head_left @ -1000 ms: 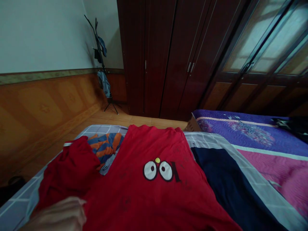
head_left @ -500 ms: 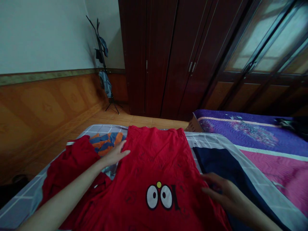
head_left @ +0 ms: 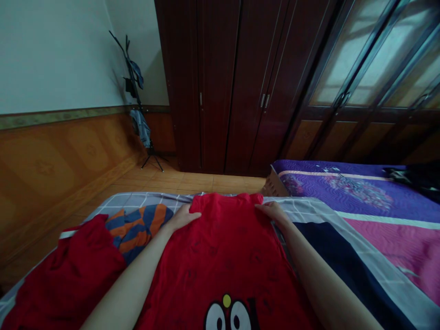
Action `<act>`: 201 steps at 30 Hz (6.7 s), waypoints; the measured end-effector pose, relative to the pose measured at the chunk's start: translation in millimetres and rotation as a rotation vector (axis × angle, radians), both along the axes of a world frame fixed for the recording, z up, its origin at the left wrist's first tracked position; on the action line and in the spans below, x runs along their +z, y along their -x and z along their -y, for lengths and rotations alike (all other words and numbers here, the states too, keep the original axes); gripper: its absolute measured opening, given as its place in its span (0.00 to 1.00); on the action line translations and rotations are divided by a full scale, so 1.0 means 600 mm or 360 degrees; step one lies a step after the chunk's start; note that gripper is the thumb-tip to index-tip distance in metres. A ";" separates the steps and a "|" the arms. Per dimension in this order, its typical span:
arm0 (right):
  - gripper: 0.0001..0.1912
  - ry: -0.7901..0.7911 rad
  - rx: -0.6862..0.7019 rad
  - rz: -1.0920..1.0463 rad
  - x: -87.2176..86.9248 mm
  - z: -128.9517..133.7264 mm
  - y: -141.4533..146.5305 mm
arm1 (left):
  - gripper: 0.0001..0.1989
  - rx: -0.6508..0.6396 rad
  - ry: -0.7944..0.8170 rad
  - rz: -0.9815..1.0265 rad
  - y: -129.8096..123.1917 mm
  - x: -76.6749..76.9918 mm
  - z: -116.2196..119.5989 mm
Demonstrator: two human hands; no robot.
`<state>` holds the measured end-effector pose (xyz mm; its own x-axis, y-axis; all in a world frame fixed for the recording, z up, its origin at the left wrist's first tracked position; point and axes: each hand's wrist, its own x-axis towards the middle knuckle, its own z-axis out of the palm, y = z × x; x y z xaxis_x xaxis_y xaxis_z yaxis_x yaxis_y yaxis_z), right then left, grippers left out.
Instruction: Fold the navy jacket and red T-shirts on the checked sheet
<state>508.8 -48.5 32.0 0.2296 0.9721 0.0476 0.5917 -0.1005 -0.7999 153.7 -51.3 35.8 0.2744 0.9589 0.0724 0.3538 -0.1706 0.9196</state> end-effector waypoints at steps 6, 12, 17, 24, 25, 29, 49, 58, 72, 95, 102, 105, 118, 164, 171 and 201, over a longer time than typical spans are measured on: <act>0.15 0.0085 0.0426 -0.0208 -0.004 -0.006 0.047 | 0.16 -0.0269 -0.0234 -0.0140 -0.022 -0.029 -0.021; 0.08 -0.0298 0.0162 -0.0209 -0.029 -0.039 0.047 | 0.19 0.0339 -0.0437 -0.0215 0.031 -0.073 -0.075; 0.08 -0.0396 0.0062 -0.0185 -0.043 -0.053 0.038 | 0.18 0.0470 -0.0375 -0.0142 0.044 -0.068 -0.078; 0.07 -0.0365 0.0143 -0.0218 -0.046 -0.051 0.043 | 0.10 0.0373 -0.0203 0.0080 0.038 -0.054 -0.066; 0.09 -0.0377 0.0141 -0.0247 -0.049 -0.053 0.041 | 0.11 0.0394 -0.0188 0.0142 0.039 -0.055 -0.066; 0.15 -0.0426 -0.0034 -0.0399 -0.060 -0.065 0.020 | 0.16 0.0579 -0.0147 0.0433 0.052 -0.059 -0.072; 0.21 -0.0438 -0.0316 -0.0469 -0.067 -0.075 -0.007 | 0.30 0.0730 0.0008 0.0713 0.085 -0.065 -0.089; 0.17 -0.0413 -0.0278 0.0059 -0.057 -0.064 0.016 | 0.19 0.0773 -0.0135 0.0336 0.091 -0.075 -0.096; 0.12 -0.0507 -0.0511 -0.0094 -0.045 -0.061 0.004 | 0.14 0.1025 -0.0312 0.0232 0.115 -0.087 -0.106; 0.08 0.0180 0.0609 -0.0731 0.031 -0.019 -0.001 | 0.14 0.0410 -0.0177 -0.0327 0.111 -0.026 -0.076; 0.14 0.0185 0.0570 -0.0390 0.030 -0.020 -0.001 | 0.07 0.0499 -0.0341 -0.0766 0.121 -0.026 -0.083; 0.17 -0.0147 0.0052 -0.0215 0.005 -0.038 0.006 | 0.10 0.0745 -0.0503 -0.0932 0.112 -0.040 -0.084; 0.19 -0.0384 -0.0530 0.0375 -0.042 -0.061 -0.007 | 0.09 0.1104 -0.0377 -0.1052 0.134 -0.065 -0.095; 0.31 -0.0339 0.0498 0.1649 -0.071 -0.055 0.046 | 0.25 -0.0265 -0.0466 -0.1782 0.197 0.038 0.280; 0.33 -0.0367 0.0541 0.1652 -0.079 -0.063 0.040 | 0.16 -0.0213 -0.0442 -0.2046 0.239 0.048 0.348; 0.35 -0.0368 0.0595 0.1509 -0.088 -0.079 0.032 | 0.14 0.0472 0.0331 -0.1279 0.186 0.037 0.456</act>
